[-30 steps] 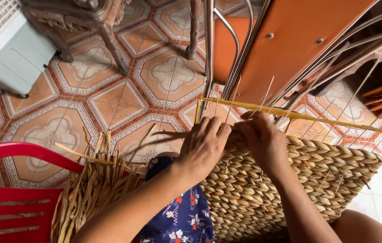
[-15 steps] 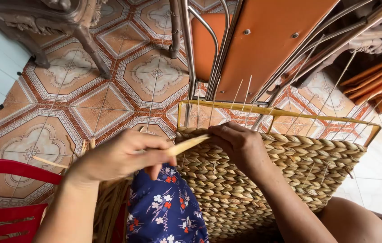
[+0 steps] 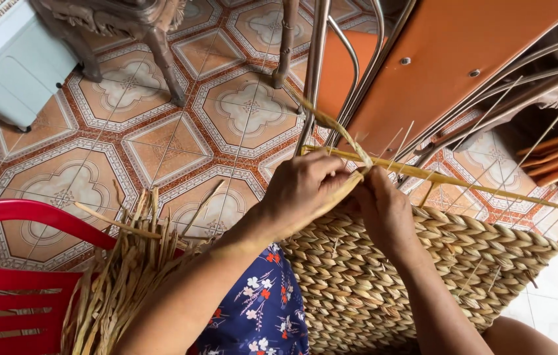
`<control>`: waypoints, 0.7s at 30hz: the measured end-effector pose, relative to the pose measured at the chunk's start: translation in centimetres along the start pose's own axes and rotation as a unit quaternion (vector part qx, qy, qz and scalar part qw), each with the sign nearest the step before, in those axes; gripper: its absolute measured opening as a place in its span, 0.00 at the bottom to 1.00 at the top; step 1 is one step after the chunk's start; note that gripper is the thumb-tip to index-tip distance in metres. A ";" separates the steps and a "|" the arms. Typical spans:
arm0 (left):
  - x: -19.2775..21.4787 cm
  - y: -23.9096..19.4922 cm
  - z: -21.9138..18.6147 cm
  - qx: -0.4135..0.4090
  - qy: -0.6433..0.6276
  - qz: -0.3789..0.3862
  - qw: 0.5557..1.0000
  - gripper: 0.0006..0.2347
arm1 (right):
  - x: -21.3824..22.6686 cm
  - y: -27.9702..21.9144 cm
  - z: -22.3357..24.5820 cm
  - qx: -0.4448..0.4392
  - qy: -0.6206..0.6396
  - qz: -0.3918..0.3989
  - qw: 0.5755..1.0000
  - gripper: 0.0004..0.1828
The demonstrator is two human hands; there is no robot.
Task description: Weaving dried natural fibers into a structured basket or mat panel using a metal guide frame.
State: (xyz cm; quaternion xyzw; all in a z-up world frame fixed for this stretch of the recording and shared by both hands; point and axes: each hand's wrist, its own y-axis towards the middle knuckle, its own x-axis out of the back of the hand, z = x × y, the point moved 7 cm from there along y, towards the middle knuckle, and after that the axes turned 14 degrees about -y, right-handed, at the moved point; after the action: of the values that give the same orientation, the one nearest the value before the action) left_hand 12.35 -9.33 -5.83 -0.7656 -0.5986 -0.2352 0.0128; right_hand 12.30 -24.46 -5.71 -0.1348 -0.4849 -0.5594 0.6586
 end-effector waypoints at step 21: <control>-0.2 -5.4 -0.9 -0.186 0.295 -0.137 0.927 0.02 | -0.2 -0.8 2.7 0.032 0.021 -0.060 0.998 0.08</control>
State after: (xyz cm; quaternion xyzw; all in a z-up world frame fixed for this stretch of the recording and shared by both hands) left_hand 7.01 -8.26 -6.48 -0.5610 -0.6125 -0.5567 0.0138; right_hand 10.26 -22.67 -4.83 -0.0731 -0.4959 -0.5847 0.6379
